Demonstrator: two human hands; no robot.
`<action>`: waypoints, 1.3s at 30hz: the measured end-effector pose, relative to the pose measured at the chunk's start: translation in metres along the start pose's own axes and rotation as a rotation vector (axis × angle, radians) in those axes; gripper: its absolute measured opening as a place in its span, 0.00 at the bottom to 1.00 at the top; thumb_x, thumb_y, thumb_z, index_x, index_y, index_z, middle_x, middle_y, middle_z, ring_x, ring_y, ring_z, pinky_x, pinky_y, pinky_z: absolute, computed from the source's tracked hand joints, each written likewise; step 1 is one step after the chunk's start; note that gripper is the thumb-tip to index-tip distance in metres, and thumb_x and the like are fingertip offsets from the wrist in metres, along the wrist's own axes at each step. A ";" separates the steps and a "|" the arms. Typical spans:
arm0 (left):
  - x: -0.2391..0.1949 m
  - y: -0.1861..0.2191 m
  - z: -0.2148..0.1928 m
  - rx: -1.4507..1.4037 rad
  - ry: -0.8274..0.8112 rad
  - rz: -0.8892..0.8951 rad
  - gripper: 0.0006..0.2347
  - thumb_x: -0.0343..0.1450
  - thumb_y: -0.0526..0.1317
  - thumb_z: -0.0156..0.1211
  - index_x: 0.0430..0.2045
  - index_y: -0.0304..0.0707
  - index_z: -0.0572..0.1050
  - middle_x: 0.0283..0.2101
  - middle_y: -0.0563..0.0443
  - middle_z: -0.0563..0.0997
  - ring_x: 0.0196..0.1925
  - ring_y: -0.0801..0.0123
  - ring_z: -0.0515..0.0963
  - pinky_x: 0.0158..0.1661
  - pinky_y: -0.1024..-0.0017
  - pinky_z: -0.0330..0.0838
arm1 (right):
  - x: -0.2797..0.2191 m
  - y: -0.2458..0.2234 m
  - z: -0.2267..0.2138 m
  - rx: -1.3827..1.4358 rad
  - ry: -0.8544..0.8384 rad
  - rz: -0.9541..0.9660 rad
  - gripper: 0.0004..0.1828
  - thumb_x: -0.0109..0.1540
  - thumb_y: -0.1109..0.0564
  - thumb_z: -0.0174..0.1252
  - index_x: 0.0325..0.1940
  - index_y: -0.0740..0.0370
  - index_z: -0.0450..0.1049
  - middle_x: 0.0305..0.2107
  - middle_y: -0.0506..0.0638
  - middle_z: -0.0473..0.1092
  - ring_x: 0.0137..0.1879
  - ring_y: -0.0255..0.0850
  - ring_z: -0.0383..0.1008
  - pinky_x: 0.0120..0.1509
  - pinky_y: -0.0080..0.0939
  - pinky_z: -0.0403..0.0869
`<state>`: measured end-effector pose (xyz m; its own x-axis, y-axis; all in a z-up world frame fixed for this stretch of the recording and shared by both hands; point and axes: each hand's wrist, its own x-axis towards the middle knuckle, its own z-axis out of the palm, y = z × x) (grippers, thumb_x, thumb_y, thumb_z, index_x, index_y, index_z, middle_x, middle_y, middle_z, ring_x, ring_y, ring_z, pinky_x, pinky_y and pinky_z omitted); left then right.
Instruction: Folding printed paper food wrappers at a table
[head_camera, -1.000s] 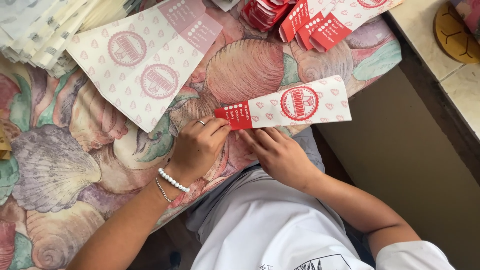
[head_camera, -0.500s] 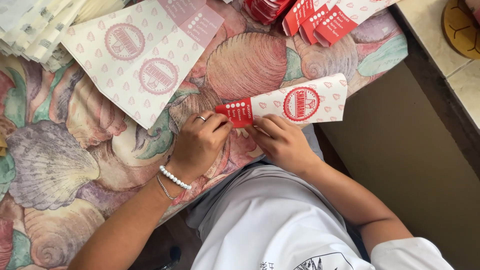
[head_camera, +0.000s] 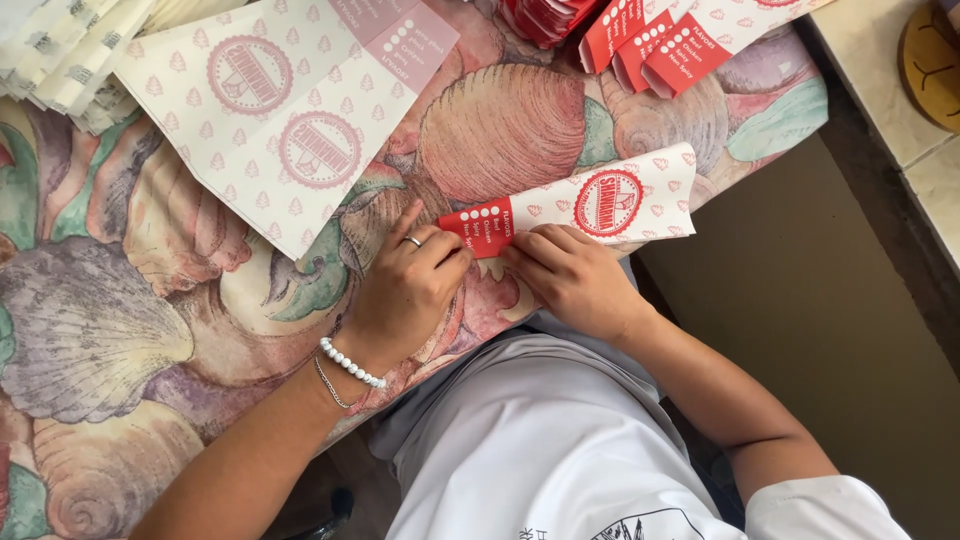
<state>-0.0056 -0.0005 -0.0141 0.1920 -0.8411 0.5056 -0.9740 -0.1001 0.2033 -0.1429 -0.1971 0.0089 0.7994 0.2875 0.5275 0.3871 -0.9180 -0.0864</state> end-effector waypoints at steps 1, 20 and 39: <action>0.000 0.000 0.000 -0.003 -0.016 -0.018 0.05 0.72 0.34 0.61 0.38 0.37 0.82 0.37 0.47 0.80 0.47 0.60 0.81 0.67 0.48 0.60 | 0.000 0.000 0.001 -0.016 -0.001 -0.003 0.12 0.71 0.61 0.48 0.40 0.67 0.76 0.34 0.58 0.69 0.40 0.52 0.74 0.44 0.47 0.75; 0.004 0.010 -0.003 0.038 -0.074 -0.007 0.09 0.72 0.31 0.56 0.44 0.30 0.77 0.56 0.36 0.77 0.57 0.52 0.78 0.60 0.59 0.71 | -0.016 0.009 -0.019 -0.101 -0.079 -0.020 0.12 0.72 0.62 0.46 0.40 0.67 0.75 0.34 0.57 0.69 0.40 0.51 0.75 0.44 0.44 0.76; 0.014 0.003 -0.014 -0.018 -0.235 0.011 0.08 0.73 0.31 0.52 0.45 0.32 0.74 0.59 0.33 0.76 0.60 0.49 0.77 0.59 0.59 0.71 | -0.053 0.034 -0.043 -0.216 -0.116 0.008 0.08 0.69 0.65 0.53 0.43 0.69 0.78 0.35 0.58 0.72 0.42 0.50 0.77 0.48 0.43 0.77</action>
<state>-0.0047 -0.0050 0.0053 0.1464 -0.9430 0.2989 -0.9730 -0.0828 0.2152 -0.1917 -0.2550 0.0142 0.8545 0.2976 0.4258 0.2831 -0.9540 0.0987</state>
